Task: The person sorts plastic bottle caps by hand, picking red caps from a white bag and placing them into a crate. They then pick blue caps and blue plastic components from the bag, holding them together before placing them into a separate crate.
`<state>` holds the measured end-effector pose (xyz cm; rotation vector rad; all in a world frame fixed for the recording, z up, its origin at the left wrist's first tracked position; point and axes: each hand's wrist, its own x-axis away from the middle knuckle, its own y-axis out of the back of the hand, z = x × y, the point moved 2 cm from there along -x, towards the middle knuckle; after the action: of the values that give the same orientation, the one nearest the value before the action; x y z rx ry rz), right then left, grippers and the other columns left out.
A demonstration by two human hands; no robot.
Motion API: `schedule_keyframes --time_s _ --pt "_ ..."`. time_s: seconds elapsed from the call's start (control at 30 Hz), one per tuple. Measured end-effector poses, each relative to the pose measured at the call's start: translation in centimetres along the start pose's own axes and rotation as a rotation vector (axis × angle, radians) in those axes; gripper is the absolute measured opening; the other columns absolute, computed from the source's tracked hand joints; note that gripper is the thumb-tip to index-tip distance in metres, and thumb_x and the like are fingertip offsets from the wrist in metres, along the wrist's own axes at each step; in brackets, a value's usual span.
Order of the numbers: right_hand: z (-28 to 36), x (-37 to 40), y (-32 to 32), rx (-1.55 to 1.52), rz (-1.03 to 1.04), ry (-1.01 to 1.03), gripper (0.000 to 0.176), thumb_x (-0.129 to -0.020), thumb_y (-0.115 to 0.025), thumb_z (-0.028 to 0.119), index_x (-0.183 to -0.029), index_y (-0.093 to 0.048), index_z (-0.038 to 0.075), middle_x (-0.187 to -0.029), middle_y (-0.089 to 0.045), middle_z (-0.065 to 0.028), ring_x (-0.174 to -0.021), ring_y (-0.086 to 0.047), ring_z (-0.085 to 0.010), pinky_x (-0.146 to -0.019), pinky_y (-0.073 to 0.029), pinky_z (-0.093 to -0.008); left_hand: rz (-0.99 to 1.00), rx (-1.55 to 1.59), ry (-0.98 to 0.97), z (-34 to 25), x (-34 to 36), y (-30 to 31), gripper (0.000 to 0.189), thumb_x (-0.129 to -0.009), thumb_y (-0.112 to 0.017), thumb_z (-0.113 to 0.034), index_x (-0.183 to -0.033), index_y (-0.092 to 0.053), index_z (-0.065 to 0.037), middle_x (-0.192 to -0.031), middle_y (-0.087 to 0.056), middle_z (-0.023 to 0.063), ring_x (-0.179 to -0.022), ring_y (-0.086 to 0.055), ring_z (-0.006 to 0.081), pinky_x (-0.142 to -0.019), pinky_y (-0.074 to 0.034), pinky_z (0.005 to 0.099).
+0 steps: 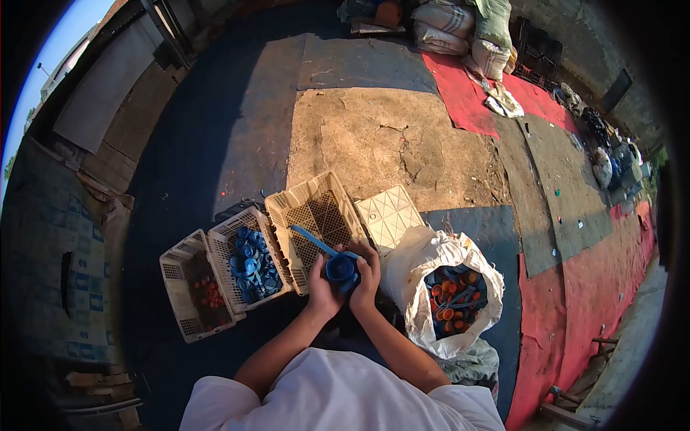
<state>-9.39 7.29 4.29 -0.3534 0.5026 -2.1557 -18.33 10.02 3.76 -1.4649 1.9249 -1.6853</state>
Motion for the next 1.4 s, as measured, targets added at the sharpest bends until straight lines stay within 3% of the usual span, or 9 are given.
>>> schedule_keyframes --time_s 0.17,0.2,0.43,0.77,0.9,1.17,1.2,1.3,1.4 --pt "-2.5 0.6 -4.7 0.077 0.068 -0.009 0.044 -0.096 -0.051 0.019 -0.133 -0.052 -0.003 -0.133 -0.061 -0.0195 -0.128 -0.056 -0.0275 -0.114 -0.038 -0.0397 -0.014 0.047 -0.099 -5.1 1.3 1.3 0.053 -0.107 -0.030 -0.046 -0.140 -0.052 -0.011 -0.137 -0.060 0.0112 -0.130 -0.056 0.0266 -0.114 -0.040 0.0468" --pt "-4.1 0.8 -5.4 0.048 0.037 -0.032 0.039 -0.099 -0.053 0.019 -0.132 -0.055 -0.002 -0.131 -0.062 -0.0148 -0.124 -0.057 -0.0231 -0.110 -0.040 -0.0357 -0.007 0.089 -0.094 -6.0 1.7 2.3 0.052 -0.107 -0.031 -0.046 -0.140 -0.053 -0.011 -0.136 -0.060 0.0109 -0.129 -0.056 0.0265 -0.114 -0.041 0.0465" --pt "-12.3 3.5 -13.4 -0.001 -0.017 -0.273 0.037 -0.104 -0.049 0.025 -0.130 -0.056 0.000 -0.118 -0.066 -0.0139 -0.111 -0.063 -0.0212 -0.102 -0.046 -0.0332 -0.150 0.121 -0.138 -14.2 3.5 9.8 0.052 -0.108 -0.033 -0.045 -0.133 -0.058 -0.008 -0.134 -0.062 0.0090 -0.128 -0.057 0.0244 -0.113 -0.040 0.0433" --pt "-25.1 7.4 -21.2 -0.025 0.021 -0.566 0.044 -0.101 -0.050 0.037 -0.128 -0.059 0.004 -0.115 -0.068 -0.0113 -0.110 -0.066 -0.0235 -0.100 -0.051 -0.0386 -0.313 0.099 -0.145 -23.8 5.3 22.4 0.047 -0.108 -0.035 -0.046 -0.128 -0.058 -0.011 -0.130 -0.064 0.0071 -0.126 -0.057 0.0245 -0.114 -0.037 0.0451" --pt "-26.9 8.2 -23.7 -0.090 -0.009 -0.701 0.043 -0.101 -0.050 0.041 -0.122 -0.061 0.005 -0.114 -0.068 -0.0105 -0.107 -0.066 -0.0241 -0.098 -0.052 -0.0399 -0.275 0.057 -0.114 -26.1 5.9 24.5 0.046 -0.108 -0.038 -0.047 -0.133 -0.054 -0.012 -0.132 -0.063 0.0053 -0.123 -0.057 0.0217 -0.113 -0.037 0.0414" --pt "-26.9 8.3 -26.2 0.051 -0.046 -0.911 0.033 -0.101 -0.050 0.039 -0.109 -0.061 0.009 -0.103 -0.068 -0.0081 -0.093 -0.067 -0.0237 -0.086 -0.054 -0.0408 -0.253 0.039 -0.078 -26.4 5.2 28.1 0.058 -0.107 -0.032 -0.052 -0.145 -0.049 -0.012 -0.145 -0.056 0.0079 -0.135 -0.048 0.0254 -0.116 -0.031 0.0462" --pt "-27.8 8.1 -25.6 0.061 -0.030 -0.937 0.040 -0.102 -0.049 0.038 -0.121 -0.062 0.005 -0.118 -0.067 -0.0134 -0.112 -0.065 -0.0263 -0.103 -0.049 -0.0419 -0.275 0.023 -0.064 -26.5 5.2 28.2 0.059 -0.106 -0.032 -0.053 -0.146 -0.047 -0.012 -0.145 -0.055 0.0079 -0.136 -0.048 0.0253 -0.116 -0.031 0.0473" --pt "-30.7 7.6 -23.9 0.152 -0.002 -0.879 0.040 -0.101 -0.049 0.037 -0.121 -0.062 0.005 -0.122 -0.065 -0.0142 -0.121 -0.060 -0.0270 -0.110 -0.042 -0.0423 -0.341 -0.020 -0.028 -26.3 5.2 29.2 0.063 -0.105 -0.035 -0.057 -0.150 -0.042 -0.013 -0.147 -0.052 0.0077 -0.136 -0.047 0.0253 -0.115 -0.029 0.0505" --pt "-31.9 7.4 -23.1 0.092 -0.014 -0.874 0.055 -0.102 -0.046 0.038 -0.141 -0.048 -0.001 -0.135 -0.058 -0.0178 -0.129 -0.053 -0.0293 -0.115 -0.036 -0.0434 -0.369 -0.039 0.003 -25.7 4.6 31.3 0.067 -0.104 -0.038 -0.059 -0.153 -0.037 -0.013 -0.149 -0.048 0.0077 -0.136 -0.046 0.0257 -0.115 -0.028 0.0525"
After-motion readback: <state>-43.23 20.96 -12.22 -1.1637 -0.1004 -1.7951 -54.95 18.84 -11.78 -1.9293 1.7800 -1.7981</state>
